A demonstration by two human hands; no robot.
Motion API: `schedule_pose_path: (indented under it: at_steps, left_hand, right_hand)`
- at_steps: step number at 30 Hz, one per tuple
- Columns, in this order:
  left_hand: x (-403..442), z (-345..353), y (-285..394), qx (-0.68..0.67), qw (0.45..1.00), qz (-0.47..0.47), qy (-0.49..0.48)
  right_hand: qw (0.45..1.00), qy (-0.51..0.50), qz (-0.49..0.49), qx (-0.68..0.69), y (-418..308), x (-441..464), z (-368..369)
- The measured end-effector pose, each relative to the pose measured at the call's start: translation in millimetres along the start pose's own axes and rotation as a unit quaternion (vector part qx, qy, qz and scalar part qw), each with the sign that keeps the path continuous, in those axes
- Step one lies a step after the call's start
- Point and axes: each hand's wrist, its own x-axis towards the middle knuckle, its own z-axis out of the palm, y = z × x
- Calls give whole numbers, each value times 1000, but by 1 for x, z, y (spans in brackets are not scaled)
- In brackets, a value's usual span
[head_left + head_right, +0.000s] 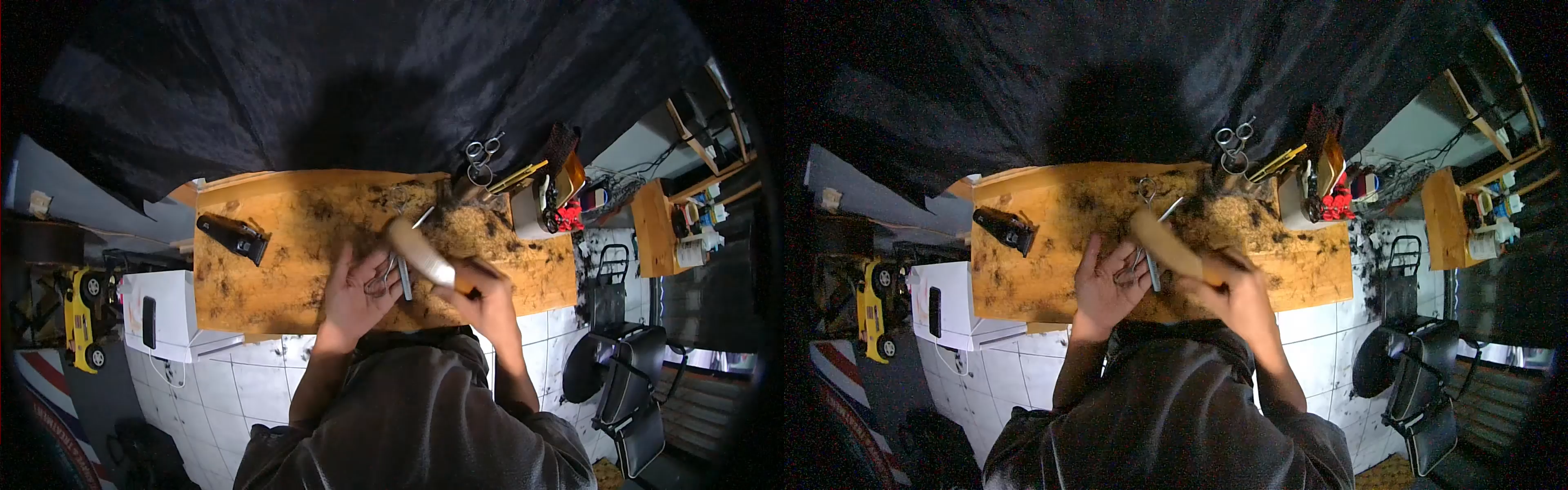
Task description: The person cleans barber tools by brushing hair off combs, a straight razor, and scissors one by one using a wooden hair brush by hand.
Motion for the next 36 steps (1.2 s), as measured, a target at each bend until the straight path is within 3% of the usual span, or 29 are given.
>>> schedule_pose_path:
  at_steps: [1, 3, 4, 5, 7, 9, 11, 13, 19, 20, 23, 27, 28, 31, 33, 35, 36]
  left_hand:
    - [3, 10, 0, 18, 1000, 8, 22]
    - [7, 25, 1, 53, 996, 21, 67]
    - [7, 21, 2, 133, 989, 22, 52]
    - [6, 23, 2, 118, 991, 18, 60]
    - [4, 30, 3, 88, 993, 9, 76]
    - [3, 27, 2, 82, 995, 1, 59]
    - [1, 23, 0, 72, 994, -15, 76]
    - [-2, 21, -1, 58, 989, -38, 129]
    - [10, 33, 3, 85, 996, -1, 36]
    - [9, 33, 5, 60, 998, -5, 34]
    - [7, 39, 5, 53, 997, -16, 48]
    - [-3, 19, 4, 16, 998, -51, 40]
    - [-5, 18, 4, 30, 997, -52, 51]
    - [3, 27, 6, 56, 997, -18, 46]
    - [5, 31, 6, 56, 998, -2, 37]
    - [3, 30, 8, 43, 999, -3, 30]
    - [3, 30, 8, 43, 999, -5, 32]
  right_hand:
    - [998, -13, -64, 8, 4, -3, 5]
    - [990, -135, 15, 27, -4, -13, -1]
    - [983, -169, -21, 66, -11, -10, -7]
    - [971, -240, -9, 8, -3, -13, -10]
    - [972, -226, -53, 42, 0, -12, -14]
    - [986, -156, -11, 52, 6, -11, -11]
    - [1000, -10, -2, 26, -1, -6, -9]
    - [998, 60, 24, 11, -5, 2, -4]
    - [969, -239, 9, 65, -2, -15, -13]
    - [965, -223, -130, 40, 11, -15, -10]
    - [976, -203, -41, 68, 8, -17, -17]
    - [997, 58, 36, 44, -4, -1, -10]
    - [997, 56, 39, 46, 5, 0, -8]
    - [988, -110, 36, 102, 9, -7, -9]
    - [965, -248, 53, 65, 14, -14, -12]
    - [960, -268, -79, 34, 23, -15, -10]
    - [962, -267, -36, 47, 24, -17, -11]
